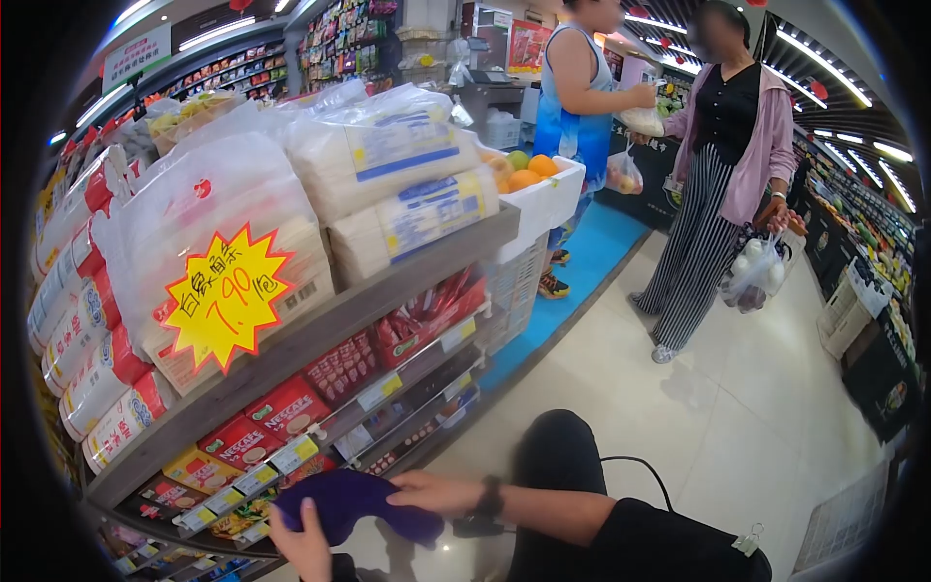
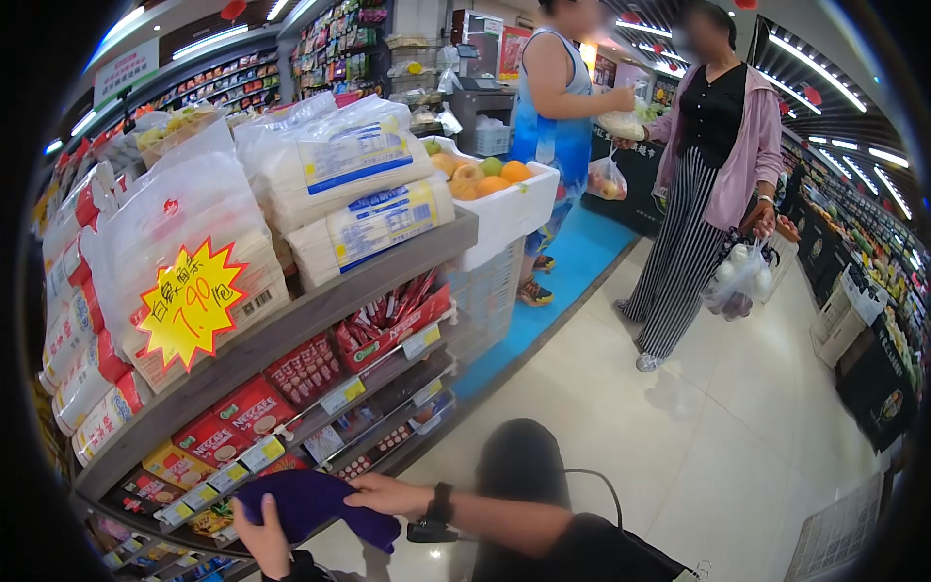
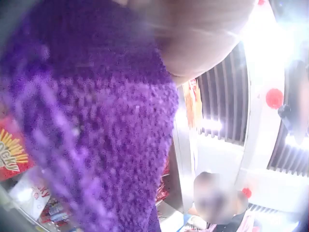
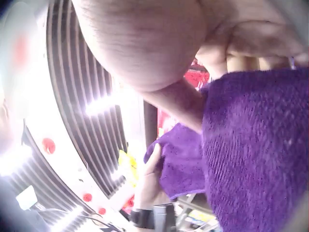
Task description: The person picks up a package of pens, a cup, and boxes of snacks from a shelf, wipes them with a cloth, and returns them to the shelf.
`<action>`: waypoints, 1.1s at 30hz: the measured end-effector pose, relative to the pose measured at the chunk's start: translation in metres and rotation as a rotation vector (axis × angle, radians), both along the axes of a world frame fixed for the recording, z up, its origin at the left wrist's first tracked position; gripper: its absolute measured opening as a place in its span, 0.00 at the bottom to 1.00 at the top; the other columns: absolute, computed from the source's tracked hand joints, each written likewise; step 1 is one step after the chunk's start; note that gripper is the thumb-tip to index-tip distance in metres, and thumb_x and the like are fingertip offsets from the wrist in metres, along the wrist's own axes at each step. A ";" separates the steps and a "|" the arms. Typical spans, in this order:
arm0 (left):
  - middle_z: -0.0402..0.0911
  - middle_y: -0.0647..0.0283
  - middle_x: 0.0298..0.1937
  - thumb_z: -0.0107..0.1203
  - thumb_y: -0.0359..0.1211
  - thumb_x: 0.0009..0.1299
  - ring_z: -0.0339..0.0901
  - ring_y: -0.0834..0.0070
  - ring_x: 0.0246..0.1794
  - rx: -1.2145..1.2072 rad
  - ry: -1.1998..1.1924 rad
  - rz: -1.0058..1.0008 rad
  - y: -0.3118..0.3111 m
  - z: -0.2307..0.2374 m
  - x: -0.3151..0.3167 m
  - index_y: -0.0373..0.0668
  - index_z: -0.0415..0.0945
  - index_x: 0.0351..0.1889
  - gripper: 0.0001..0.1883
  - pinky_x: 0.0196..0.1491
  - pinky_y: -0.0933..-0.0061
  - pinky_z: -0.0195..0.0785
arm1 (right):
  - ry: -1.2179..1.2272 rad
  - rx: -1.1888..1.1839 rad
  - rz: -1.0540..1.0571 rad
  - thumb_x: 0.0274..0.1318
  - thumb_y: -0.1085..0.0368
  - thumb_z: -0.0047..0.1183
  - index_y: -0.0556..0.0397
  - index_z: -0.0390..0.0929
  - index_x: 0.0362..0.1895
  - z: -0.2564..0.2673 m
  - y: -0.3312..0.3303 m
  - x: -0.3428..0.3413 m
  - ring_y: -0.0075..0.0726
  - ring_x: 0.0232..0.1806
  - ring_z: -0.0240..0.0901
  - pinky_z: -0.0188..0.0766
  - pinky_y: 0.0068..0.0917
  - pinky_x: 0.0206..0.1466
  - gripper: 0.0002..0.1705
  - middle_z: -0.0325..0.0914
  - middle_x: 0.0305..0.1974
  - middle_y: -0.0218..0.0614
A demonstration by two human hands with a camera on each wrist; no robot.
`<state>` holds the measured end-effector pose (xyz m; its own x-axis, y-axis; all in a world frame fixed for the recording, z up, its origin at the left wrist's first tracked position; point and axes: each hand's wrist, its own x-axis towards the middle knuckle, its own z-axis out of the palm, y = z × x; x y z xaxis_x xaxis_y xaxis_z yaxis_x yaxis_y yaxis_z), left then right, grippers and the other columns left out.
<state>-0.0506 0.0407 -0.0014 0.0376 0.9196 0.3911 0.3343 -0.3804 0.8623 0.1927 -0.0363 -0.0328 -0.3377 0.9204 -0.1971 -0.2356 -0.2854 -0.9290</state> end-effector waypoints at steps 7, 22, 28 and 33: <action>0.86 0.51 0.40 0.65 0.27 0.56 0.84 0.55 0.39 0.233 0.562 -0.627 -0.056 0.034 0.036 0.41 0.82 0.48 0.20 0.44 0.60 0.76 | 0.663 -0.267 -0.051 0.76 0.55 0.43 0.51 0.64 0.68 0.010 -0.005 -0.024 0.26 0.54 0.73 0.74 0.28 0.56 0.23 0.73 0.58 0.32; 0.86 0.52 0.38 0.69 0.32 0.62 0.84 0.67 0.39 -0.171 0.363 -0.628 -0.020 0.013 0.006 0.33 0.80 0.50 0.20 0.45 0.67 0.75 | -0.382 0.561 -0.035 0.58 0.68 0.60 0.58 0.71 0.59 0.037 -0.009 -0.005 0.32 0.44 0.79 0.75 0.29 0.49 0.25 0.81 0.46 0.42; 0.87 0.53 0.39 0.61 0.31 0.68 0.83 0.68 0.40 -0.420 0.242 -0.848 -0.037 0.061 0.022 0.32 0.81 0.47 0.14 0.47 0.67 0.74 | -0.086 0.306 0.492 0.52 0.50 0.70 0.60 0.69 0.58 0.015 -0.003 0.003 0.23 0.48 0.73 0.73 0.26 0.49 0.38 0.78 0.47 0.34; 0.86 0.58 0.37 0.63 0.29 0.66 0.81 0.73 0.35 -0.426 0.207 -0.724 -0.019 0.028 0.009 0.29 0.81 0.44 0.13 0.42 0.71 0.74 | 0.047 0.165 0.131 0.52 0.49 0.70 0.59 0.69 0.58 -0.016 -0.010 -0.022 0.22 0.46 0.73 0.73 0.25 0.47 0.38 0.77 0.48 0.32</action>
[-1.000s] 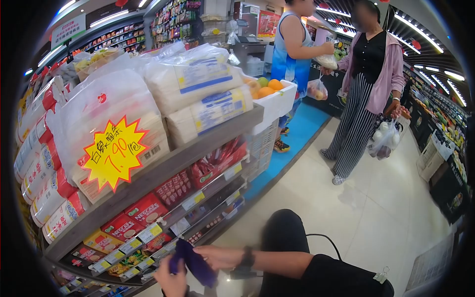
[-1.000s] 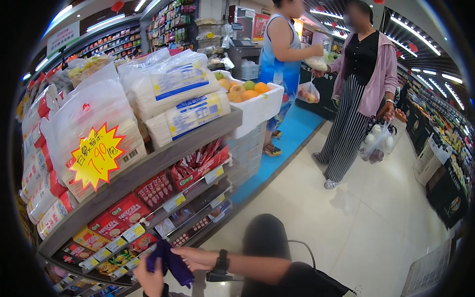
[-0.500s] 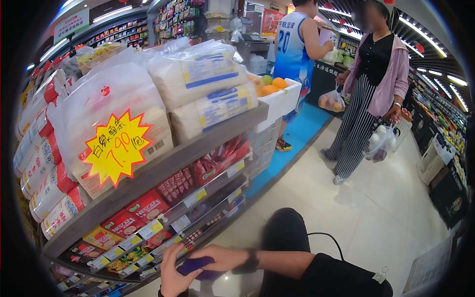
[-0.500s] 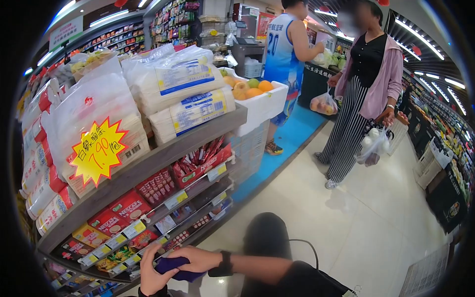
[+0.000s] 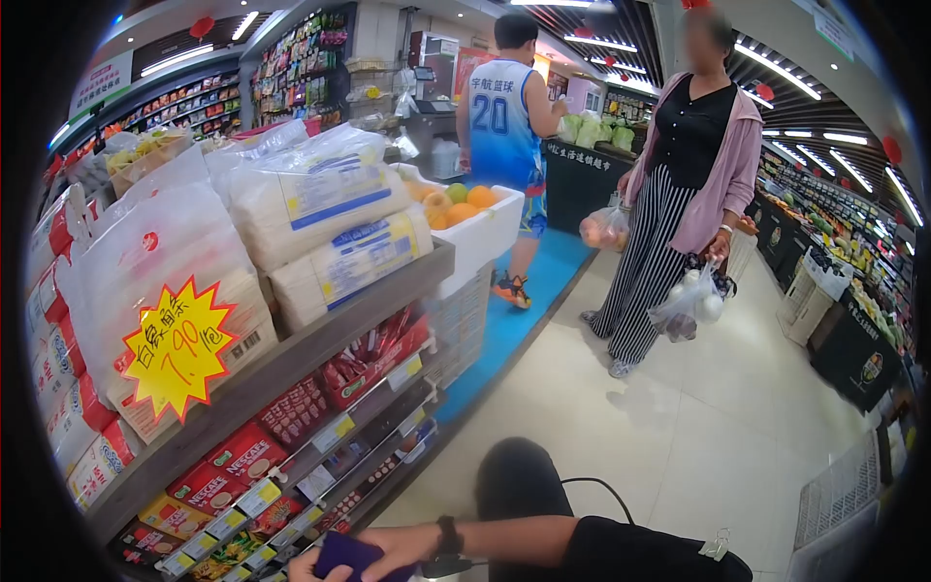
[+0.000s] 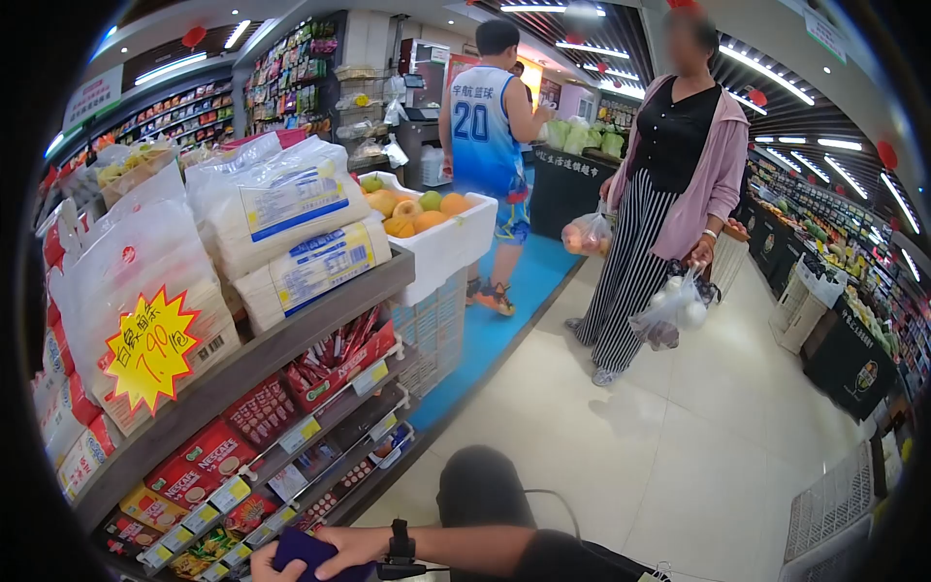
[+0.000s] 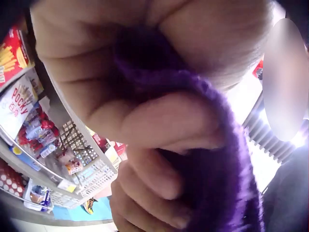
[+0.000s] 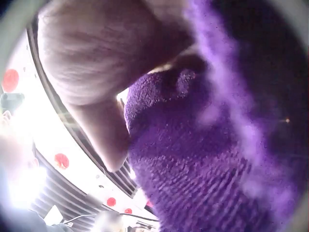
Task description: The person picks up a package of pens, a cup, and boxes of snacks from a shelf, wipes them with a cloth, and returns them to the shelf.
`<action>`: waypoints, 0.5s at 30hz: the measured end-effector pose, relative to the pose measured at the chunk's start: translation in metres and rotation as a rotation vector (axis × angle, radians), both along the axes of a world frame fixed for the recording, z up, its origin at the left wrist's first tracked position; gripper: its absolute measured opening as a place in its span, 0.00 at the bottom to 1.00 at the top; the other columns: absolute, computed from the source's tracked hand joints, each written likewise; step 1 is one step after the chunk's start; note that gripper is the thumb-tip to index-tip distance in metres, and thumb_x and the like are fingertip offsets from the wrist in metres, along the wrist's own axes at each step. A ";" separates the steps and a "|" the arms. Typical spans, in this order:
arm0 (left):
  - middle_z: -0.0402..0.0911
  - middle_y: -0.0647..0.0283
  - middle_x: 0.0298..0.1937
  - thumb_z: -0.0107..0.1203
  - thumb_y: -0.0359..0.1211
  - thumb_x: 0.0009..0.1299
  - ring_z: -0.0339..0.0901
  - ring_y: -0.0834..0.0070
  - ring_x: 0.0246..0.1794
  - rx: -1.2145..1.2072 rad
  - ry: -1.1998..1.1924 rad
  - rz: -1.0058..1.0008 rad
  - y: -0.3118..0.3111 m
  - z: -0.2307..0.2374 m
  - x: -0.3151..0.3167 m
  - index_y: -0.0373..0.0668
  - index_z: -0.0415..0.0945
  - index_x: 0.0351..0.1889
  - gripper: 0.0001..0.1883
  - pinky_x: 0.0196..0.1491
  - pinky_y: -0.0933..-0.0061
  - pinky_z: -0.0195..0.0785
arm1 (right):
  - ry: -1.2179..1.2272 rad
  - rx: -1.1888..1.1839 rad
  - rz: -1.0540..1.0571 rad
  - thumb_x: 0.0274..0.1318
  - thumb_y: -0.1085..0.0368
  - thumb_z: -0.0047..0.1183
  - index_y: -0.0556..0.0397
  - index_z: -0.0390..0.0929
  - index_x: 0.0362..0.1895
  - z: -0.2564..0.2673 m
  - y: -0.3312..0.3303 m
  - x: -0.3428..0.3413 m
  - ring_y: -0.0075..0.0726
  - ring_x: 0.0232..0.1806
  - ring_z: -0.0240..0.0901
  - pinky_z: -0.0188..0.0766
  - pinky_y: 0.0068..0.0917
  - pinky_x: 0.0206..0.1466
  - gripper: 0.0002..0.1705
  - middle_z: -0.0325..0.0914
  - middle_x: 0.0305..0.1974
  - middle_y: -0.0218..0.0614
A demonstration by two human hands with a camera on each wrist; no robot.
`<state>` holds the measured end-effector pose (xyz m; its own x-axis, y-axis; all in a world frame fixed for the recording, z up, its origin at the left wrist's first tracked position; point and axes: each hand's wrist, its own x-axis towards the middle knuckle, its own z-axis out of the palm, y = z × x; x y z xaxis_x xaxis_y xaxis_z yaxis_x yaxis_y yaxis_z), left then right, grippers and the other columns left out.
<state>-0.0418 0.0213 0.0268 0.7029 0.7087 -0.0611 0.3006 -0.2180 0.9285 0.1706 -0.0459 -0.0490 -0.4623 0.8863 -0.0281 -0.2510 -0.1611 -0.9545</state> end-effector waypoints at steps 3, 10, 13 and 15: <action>0.84 0.55 0.49 0.64 0.33 0.67 0.80 0.69 0.47 0.145 -0.182 0.169 0.010 -0.010 0.001 0.31 0.80 0.53 0.19 0.53 0.65 0.72 | 0.159 -0.219 -0.192 0.60 0.58 0.65 0.59 0.66 0.65 0.048 -0.012 0.001 0.27 0.47 0.76 0.77 0.27 0.50 0.34 0.76 0.55 0.34; 0.79 0.68 0.31 0.55 0.30 0.75 0.72 0.83 0.27 -0.155 -0.301 0.327 0.027 -0.054 -0.001 0.37 0.78 0.46 0.07 0.30 0.78 0.66 | 0.726 -0.184 -0.272 0.66 0.67 0.51 0.57 0.58 0.71 0.066 -0.003 0.050 0.49 0.61 0.75 0.75 0.43 0.62 0.32 0.74 0.61 0.48; 0.82 0.64 0.39 0.56 0.32 0.75 0.78 0.79 0.34 -0.163 -0.202 0.233 0.020 -0.072 0.003 0.36 0.79 0.49 0.11 0.38 0.77 0.72 | 0.559 -0.189 -0.401 0.66 0.68 0.51 0.57 0.58 0.71 0.054 -0.009 0.049 0.46 0.62 0.74 0.76 0.39 0.61 0.31 0.72 0.61 0.45; 0.82 0.61 0.45 0.56 0.34 0.75 0.80 0.75 0.45 -0.206 -0.311 0.202 0.007 -0.061 0.018 0.33 0.77 0.54 0.15 0.49 0.74 0.73 | 0.445 -0.121 -0.326 0.66 0.69 0.52 0.57 0.58 0.71 0.036 -0.013 0.042 0.41 0.61 0.73 0.76 0.37 0.60 0.31 0.71 0.61 0.43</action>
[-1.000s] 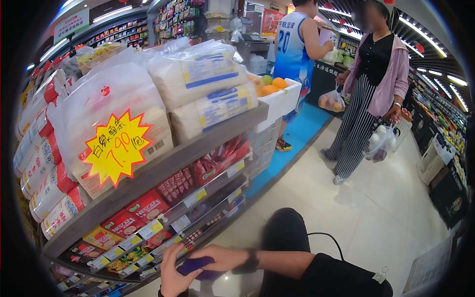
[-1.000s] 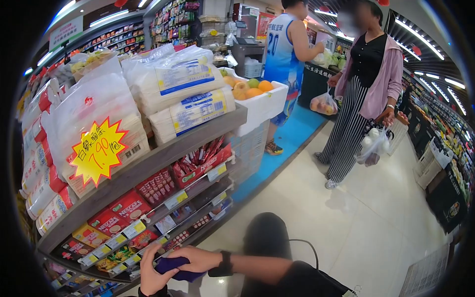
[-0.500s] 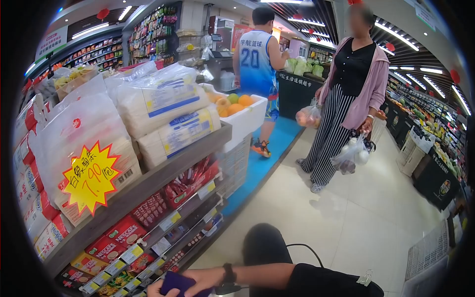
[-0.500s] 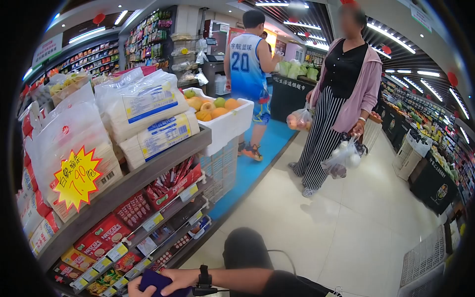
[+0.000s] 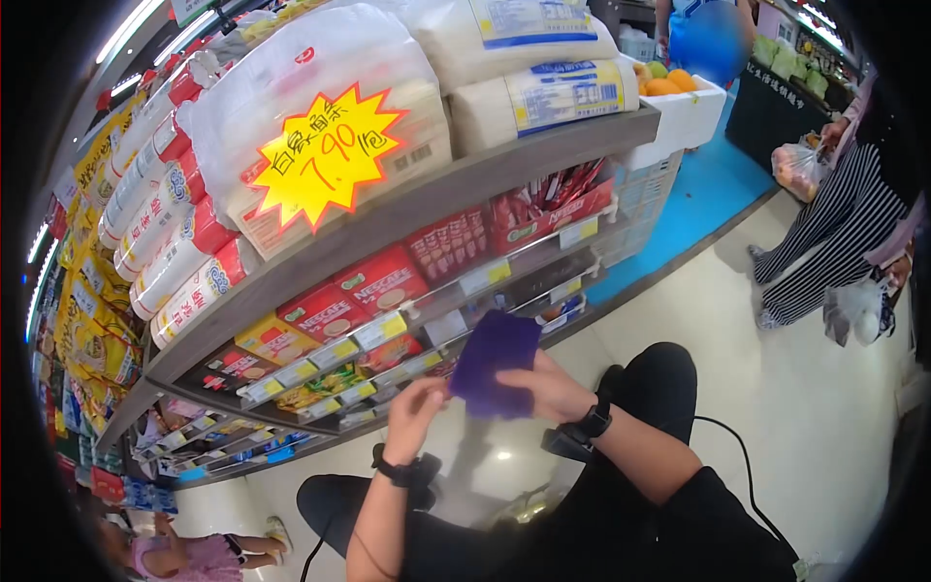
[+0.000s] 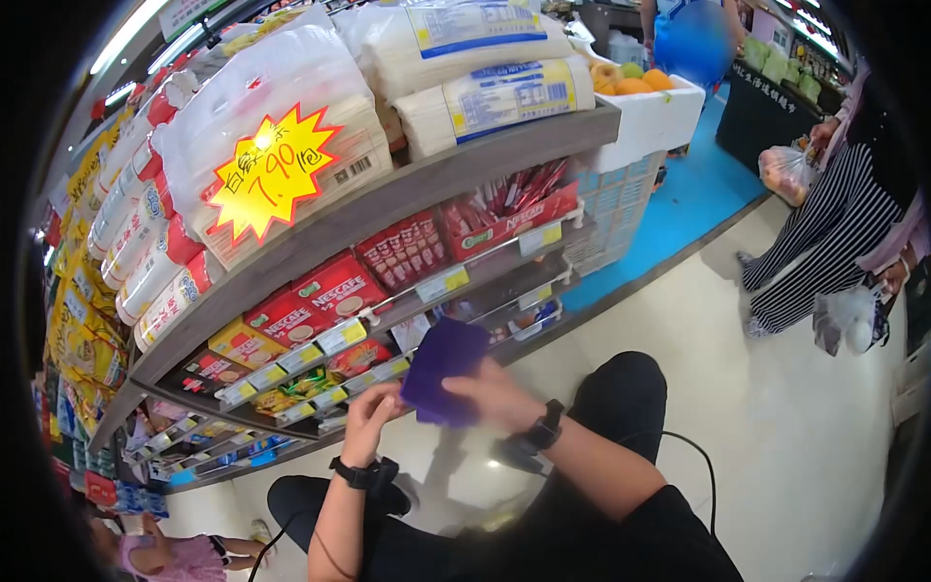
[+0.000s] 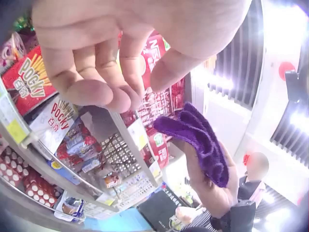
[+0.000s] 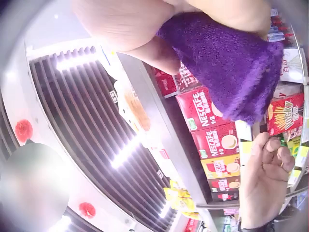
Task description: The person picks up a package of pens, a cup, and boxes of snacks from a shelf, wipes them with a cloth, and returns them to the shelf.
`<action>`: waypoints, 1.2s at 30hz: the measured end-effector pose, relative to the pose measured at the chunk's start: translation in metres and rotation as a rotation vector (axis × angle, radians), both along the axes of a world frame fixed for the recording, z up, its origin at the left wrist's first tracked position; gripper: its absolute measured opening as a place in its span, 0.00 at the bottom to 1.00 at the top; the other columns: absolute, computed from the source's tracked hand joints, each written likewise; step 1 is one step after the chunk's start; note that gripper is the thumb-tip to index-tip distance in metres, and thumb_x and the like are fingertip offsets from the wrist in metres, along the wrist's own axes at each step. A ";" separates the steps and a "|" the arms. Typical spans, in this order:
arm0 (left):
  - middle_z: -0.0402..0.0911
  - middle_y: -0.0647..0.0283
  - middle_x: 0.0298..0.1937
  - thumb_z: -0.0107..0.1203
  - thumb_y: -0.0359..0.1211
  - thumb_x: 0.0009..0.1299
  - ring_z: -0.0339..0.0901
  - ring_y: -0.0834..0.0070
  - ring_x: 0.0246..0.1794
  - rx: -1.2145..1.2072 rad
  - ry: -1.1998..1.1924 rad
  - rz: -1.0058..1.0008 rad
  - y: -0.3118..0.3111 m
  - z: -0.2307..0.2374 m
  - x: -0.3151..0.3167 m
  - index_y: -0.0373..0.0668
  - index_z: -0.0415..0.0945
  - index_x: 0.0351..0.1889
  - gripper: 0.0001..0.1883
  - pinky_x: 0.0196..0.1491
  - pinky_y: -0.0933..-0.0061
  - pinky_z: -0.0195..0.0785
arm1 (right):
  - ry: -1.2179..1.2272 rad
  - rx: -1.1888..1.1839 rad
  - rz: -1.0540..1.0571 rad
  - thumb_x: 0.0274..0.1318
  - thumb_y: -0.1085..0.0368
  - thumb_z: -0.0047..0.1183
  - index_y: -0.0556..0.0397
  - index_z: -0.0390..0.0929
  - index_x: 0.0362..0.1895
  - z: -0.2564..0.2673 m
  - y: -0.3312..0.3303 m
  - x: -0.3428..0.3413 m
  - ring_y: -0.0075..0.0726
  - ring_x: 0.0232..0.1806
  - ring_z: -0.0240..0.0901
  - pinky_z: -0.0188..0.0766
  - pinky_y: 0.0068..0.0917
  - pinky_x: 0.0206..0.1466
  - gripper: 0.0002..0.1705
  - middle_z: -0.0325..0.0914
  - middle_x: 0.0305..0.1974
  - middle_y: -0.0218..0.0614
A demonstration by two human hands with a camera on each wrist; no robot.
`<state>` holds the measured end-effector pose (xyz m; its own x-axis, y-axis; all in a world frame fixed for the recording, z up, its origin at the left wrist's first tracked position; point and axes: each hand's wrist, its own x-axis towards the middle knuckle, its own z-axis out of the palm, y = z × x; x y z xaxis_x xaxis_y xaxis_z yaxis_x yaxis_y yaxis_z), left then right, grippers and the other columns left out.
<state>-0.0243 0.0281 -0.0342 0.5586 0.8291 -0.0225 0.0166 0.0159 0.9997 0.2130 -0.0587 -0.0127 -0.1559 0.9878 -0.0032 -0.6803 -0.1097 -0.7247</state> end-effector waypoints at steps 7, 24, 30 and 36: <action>0.80 0.63 0.51 0.57 0.37 0.75 0.77 0.74 0.53 -0.378 -0.247 -0.210 -0.018 0.004 0.015 0.36 0.72 0.60 0.20 0.56 0.73 0.70 | -0.294 0.000 0.136 0.68 0.71 0.51 0.57 0.63 0.69 -0.008 -0.014 -0.016 0.26 0.61 0.69 0.69 0.29 0.64 0.27 0.72 0.61 0.36; 0.77 0.50 0.60 0.51 0.30 0.71 0.76 0.61 0.58 -0.119 -0.092 -0.006 0.052 -0.031 0.011 0.35 0.68 0.64 0.23 0.61 0.61 0.67 | 0.027 -0.176 -0.091 0.58 0.70 0.56 0.49 0.71 0.54 -0.018 -0.017 -0.018 0.26 0.44 0.76 0.77 0.26 0.38 0.18 0.74 0.48 0.31; 0.78 0.41 0.56 0.47 0.26 0.69 0.76 0.44 0.57 1.249 0.734 -0.030 0.099 -0.056 0.085 0.33 0.71 0.62 0.22 0.59 0.54 0.69 | -0.188 -0.197 -0.033 0.57 0.67 0.53 0.47 0.74 0.51 -0.010 -0.027 -0.021 0.19 0.35 0.70 0.68 0.19 0.32 0.16 0.73 0.39 0.27; 0.81 0.46 0.45 0.49 0.29 0.66 0.78 0.45 0.48 0.975 1.063 -0.075 0.189 -0.108 0.104 0.37 0.75 0.49 0.15 0.52 0.53 0.71 | -0.203 -0.108 -0.067 0.55 0.65 0.52 0.49 0.73 0.50 -0.014 -0.023 -0.014 0.23 0.38 0.70 0.70 0.24 0.36 0.16 0.72 0.41 0.30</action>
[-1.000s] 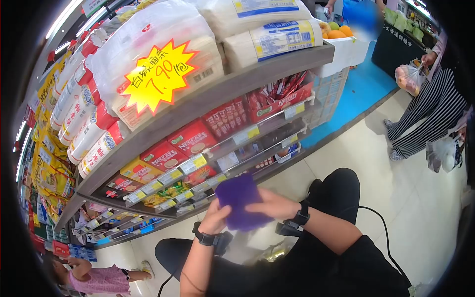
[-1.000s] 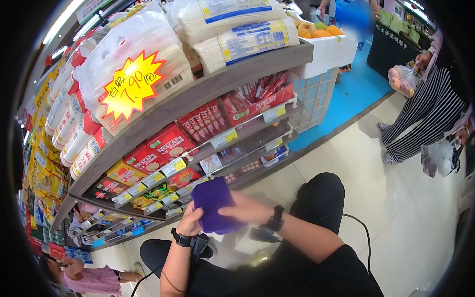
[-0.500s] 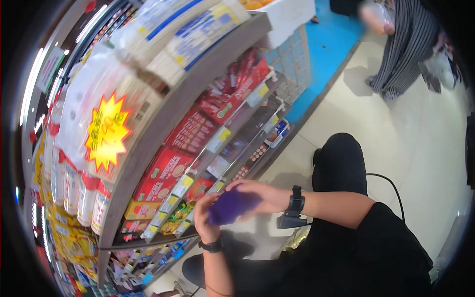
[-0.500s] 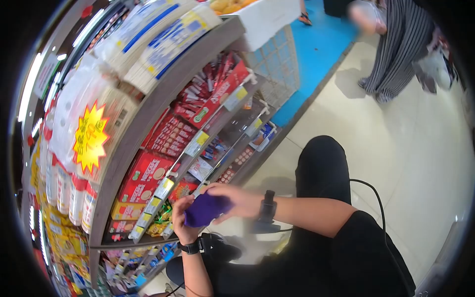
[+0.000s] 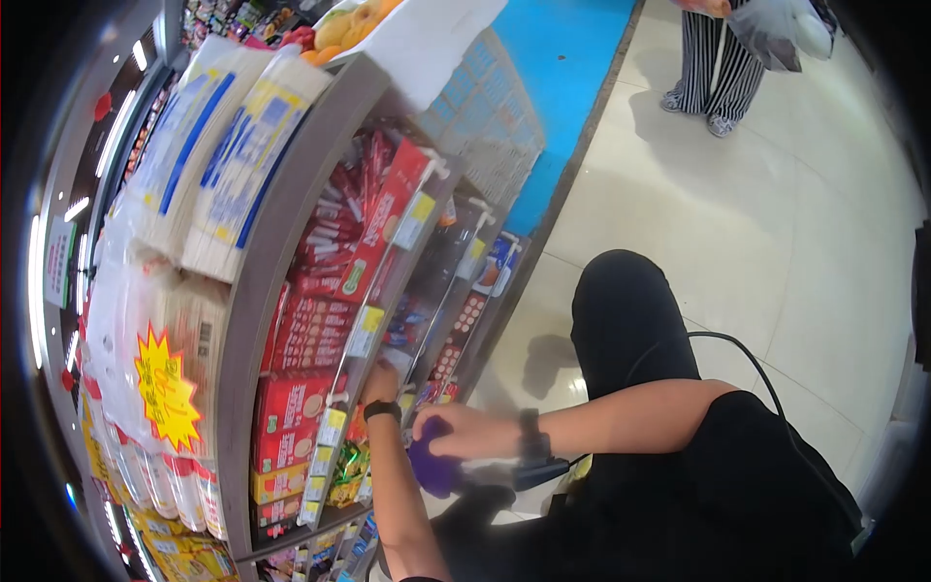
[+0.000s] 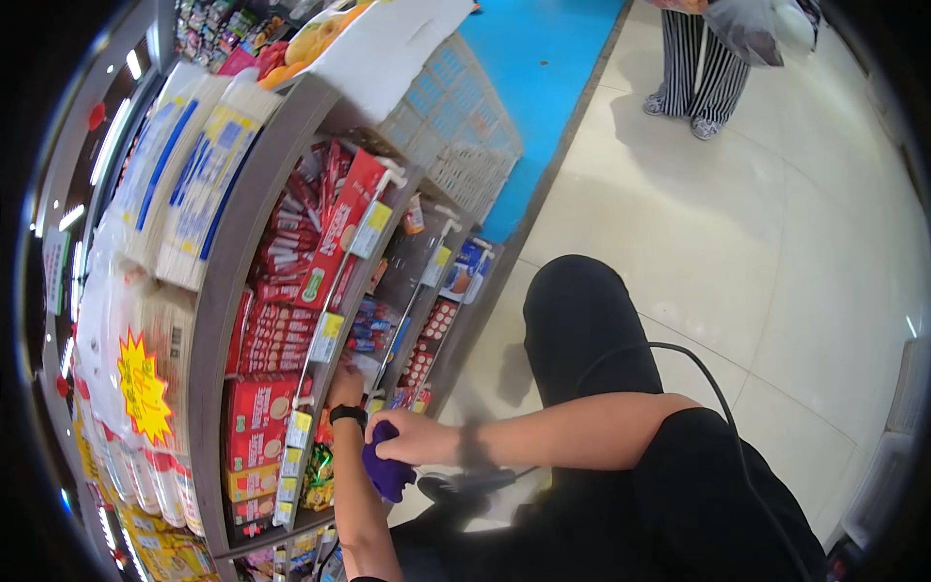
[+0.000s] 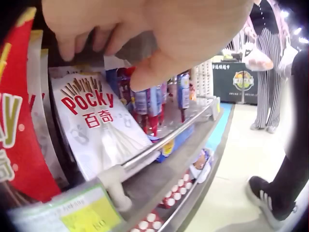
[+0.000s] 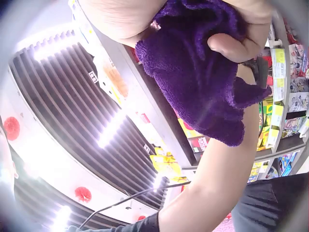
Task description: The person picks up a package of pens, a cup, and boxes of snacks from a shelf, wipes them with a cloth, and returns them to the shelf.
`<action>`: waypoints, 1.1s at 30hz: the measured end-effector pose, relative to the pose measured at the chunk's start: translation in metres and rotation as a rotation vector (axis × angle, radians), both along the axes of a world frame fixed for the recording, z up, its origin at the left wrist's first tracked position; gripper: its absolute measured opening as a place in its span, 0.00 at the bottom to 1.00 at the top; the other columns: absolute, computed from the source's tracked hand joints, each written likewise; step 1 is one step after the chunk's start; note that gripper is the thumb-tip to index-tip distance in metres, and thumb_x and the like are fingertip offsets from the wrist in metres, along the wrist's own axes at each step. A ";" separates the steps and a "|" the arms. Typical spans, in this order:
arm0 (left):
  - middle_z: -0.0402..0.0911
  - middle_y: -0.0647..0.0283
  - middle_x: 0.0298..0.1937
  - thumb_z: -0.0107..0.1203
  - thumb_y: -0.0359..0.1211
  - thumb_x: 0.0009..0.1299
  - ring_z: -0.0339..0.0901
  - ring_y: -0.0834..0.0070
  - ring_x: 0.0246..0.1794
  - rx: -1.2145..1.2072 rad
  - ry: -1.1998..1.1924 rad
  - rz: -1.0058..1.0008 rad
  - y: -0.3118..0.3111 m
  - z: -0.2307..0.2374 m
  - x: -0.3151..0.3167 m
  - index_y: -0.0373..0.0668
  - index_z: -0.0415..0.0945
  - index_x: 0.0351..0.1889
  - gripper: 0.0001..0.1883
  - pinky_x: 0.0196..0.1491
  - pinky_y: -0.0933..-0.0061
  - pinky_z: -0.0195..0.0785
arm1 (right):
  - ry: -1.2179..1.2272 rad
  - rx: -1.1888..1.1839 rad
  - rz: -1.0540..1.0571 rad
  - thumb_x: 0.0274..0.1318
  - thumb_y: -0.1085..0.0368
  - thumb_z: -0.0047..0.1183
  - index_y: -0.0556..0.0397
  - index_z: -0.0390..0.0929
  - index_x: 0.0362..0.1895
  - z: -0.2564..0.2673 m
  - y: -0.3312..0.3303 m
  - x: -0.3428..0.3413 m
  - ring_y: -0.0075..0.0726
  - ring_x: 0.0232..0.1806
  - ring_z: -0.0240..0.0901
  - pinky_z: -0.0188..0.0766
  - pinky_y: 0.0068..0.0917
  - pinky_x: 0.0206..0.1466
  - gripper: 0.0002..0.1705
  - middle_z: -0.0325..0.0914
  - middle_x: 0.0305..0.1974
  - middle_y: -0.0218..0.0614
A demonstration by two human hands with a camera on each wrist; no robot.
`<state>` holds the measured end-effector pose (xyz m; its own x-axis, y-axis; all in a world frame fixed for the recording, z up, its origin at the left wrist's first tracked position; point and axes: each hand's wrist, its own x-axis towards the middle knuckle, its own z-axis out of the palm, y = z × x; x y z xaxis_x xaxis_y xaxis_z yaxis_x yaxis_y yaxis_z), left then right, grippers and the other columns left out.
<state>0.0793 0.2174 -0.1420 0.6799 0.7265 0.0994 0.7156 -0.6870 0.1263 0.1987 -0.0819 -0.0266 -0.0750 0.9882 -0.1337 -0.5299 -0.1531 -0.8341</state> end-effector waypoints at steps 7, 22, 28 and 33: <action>0.82 0.38 0.46 0.50 0.35 0.68 0.80 0.41 0.48 -0.047 0.124 0.122 -0.009 0.022 0.036 0.34 0.80 0.48 0.17 0.52 0.51 0.72 | -0.069 0.007 -0.146 0.53 0.66 0.54 0.54 0.74 0.46 -0.015 0.008 -0.008 0.29 0.43 0.73 0.71 0.29 0.45 0.15 0.77 0.39 0.36; 0.78 0.39 0.54 0.60 0.47 0.68 0.75 0.43 0.56 -0.027 0.147 0.082 -0.030 0.037 0.011 0.32 0.72 0.56 0.28 0.57 0.53 0.68 | -0.058 -0.010 -0.141 0.49 0.65 0.54 0.53 0.76 0.44 -0.003 -0.004 -0.014 0.40 0.42 0.79 0.75 0.36 0.46 0.15 0.81 0.38 0.43; 0.81 0.44 0.49 0.58 0.48 0.70 0.79 0.44 0.48 0.148 0.191 0.110 -0.071 0.055 0.008 0.36 0.75 0.54 0.25 0.47 0.48 0.73 | -0.061 -0.010 -0.150 0.49 0.65 0.55 0.53 0.76 0.45 -0.009 -0.006 -0.019 0.42 0.43 0.79 0.75 0.37 0.47 0.16 0.81 0.38 0.44; 0.80 0.51 0.38 0.62 0.35 0.66 0.79 0.49 0.37 0.426 -0.005 -0.175 -0.113 0.080 -0.002 0.40 0.76 0.51 0.17 0.40 0.53 0.71 | -0.106 0.049 -0.210 0.50 0.64 0.55 0.53 0.76 0.44 -0.012 -0.008 -0.018 0.45 0.44 0.80 0.75 0.37 0.48 0.15 0.81 0.39 0.46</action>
<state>0.0770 0.1039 -0.0620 0.7877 0.4941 0.3680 0.5840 -0.7890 -0.1908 0.1810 -0.0899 -0.0382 0.1450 0.9861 -0.0814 -0.4549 -0.0066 -0.8905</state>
